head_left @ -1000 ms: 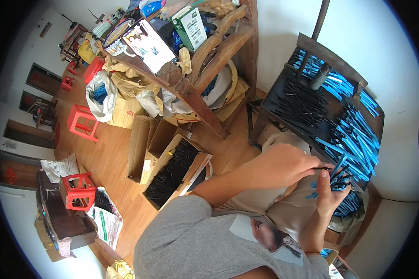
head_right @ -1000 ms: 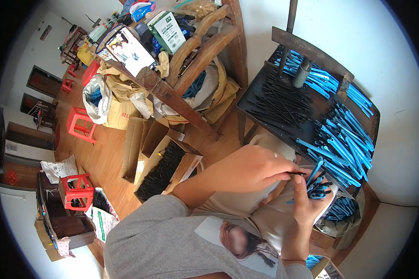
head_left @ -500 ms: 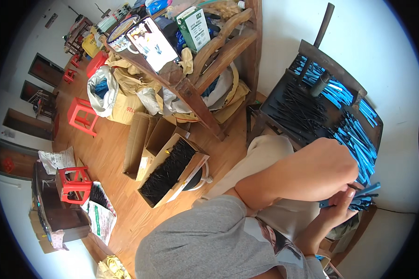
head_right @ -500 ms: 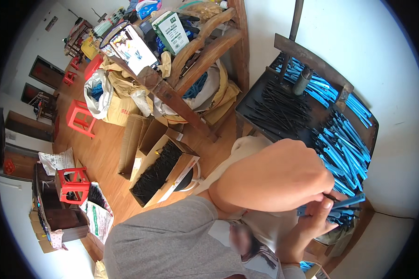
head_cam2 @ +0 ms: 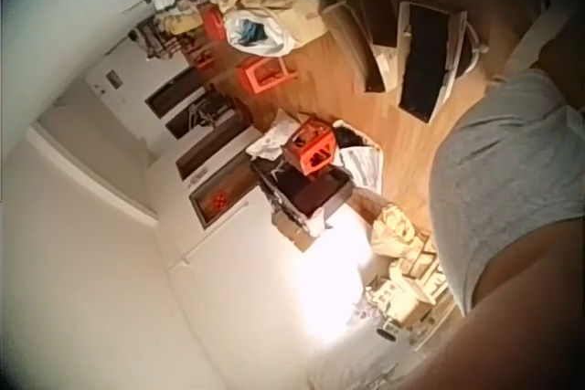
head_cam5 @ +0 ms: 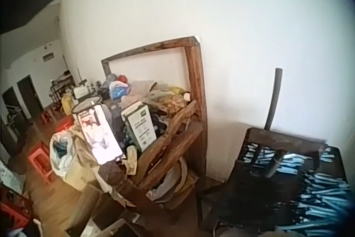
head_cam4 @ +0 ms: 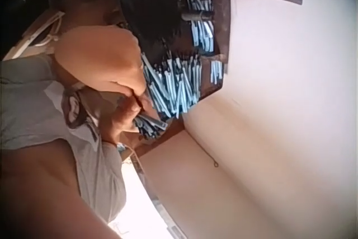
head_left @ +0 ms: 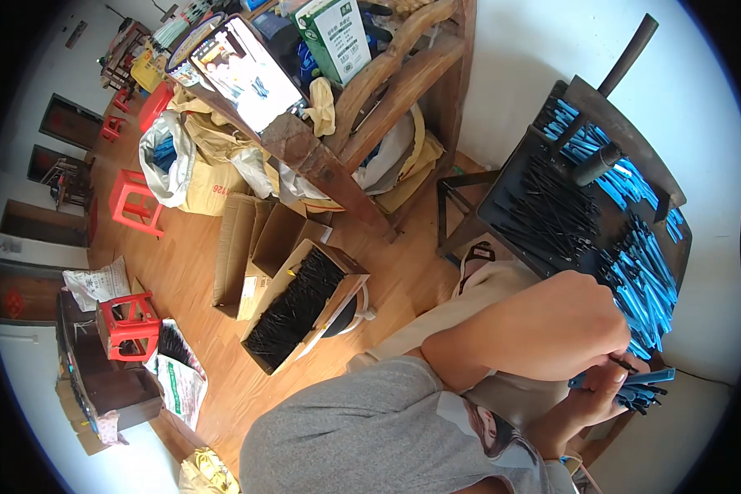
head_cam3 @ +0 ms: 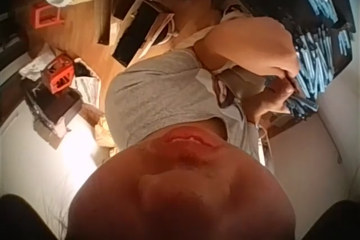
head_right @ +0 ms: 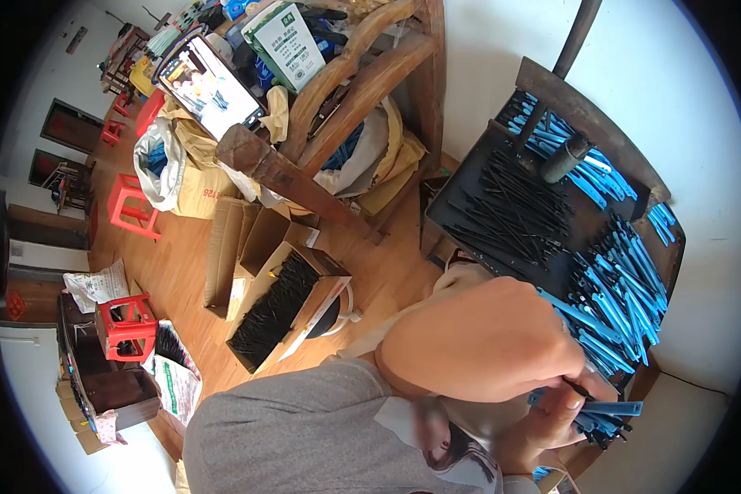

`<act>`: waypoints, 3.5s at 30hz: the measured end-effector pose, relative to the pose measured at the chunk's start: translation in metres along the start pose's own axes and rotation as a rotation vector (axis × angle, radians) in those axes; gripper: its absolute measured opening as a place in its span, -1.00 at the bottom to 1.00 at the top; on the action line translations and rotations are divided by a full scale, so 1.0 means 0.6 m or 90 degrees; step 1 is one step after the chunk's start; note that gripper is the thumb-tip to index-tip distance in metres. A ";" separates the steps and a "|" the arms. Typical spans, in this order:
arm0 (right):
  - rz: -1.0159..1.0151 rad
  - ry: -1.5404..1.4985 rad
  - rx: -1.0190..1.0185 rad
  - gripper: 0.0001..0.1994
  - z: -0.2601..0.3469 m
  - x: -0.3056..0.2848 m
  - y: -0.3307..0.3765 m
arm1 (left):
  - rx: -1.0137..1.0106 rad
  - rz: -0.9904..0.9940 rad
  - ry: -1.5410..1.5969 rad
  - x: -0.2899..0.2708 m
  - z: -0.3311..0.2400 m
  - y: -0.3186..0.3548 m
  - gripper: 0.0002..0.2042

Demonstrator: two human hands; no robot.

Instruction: Sorting and arranging small blue plastic components at a workstation.

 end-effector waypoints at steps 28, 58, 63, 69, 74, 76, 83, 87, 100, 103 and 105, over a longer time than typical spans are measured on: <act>0.196 0.355 -0.185 -0.67 0.044 -0.054 -0.049 | 0.027 -0.406 0.085 -0.025 0.090 -0.063 -0.92; 0.316 0.456 -0.280 -0.70 -0.010 0.063 -0.204 | -0.128 -0.336 0.077 0.015 0.177 -0.099 -0.90; 0.295 0.468 -0.299 -0.71 -0.004 0.072 -0.214 | -0.126 -0.311 0.079 0.020 0.181 -0.106 -0.88; 0.292 0.464 -0.297 -0.72 -0.009 0.087 -0.222 | -0.137 -0.307 0.067 0.019 0.187 -0.106 -0.88; 0.314 0.482 -0.266 -0.72 -0.018 0.092 -0.229 | -0.125 -0.356 0.109 0.016 0.190 -0.105 -0.89; 0.312 0.455 -0.313 -0.71 -0.015 0.090 -0.228 | -0.133 -0.355 0.120 0.017 0.191 -0.105 -0.89; 0.334 0.477 -0.293 -0.72 -0.024 0.093 -0.230 | -0.124 -0.356 0.132 0.019 0.200 -0.104 -0.88; 0.333 0.506 -0.282 -0.73 -0.024 0.091 -0.236 | -0.134 -0.339 0.141 0.016 0.200 -0.104 -0.89; 0.280 0.336 -0.408 -0.71 0.047 0.096 -0.180 | -0.096 -0.257 0.120 0.001 0.104 -0.075 -0.86; 0.235 0.250 -0.428 -0.75 0.062 0.078 -0.179 | -0.080 -0.164 0.069 0.021 0.081 -0.074 -0.88; 0.239 0.209 -0.420 -0.80 0.079 0.073 -0.175 | -0.062 -0.073 0.019 0.044 0.076 -0.073 -0.87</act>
Point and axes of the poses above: each hand's wrist, its own y-axis away from the middle knuckle, its own x-axis out of the palm, z = x × y, the point moved 8 cm from there along -y, towards the middle knuckle, and after that the axes turned 1 degree about -x, right-handed, at the moved point
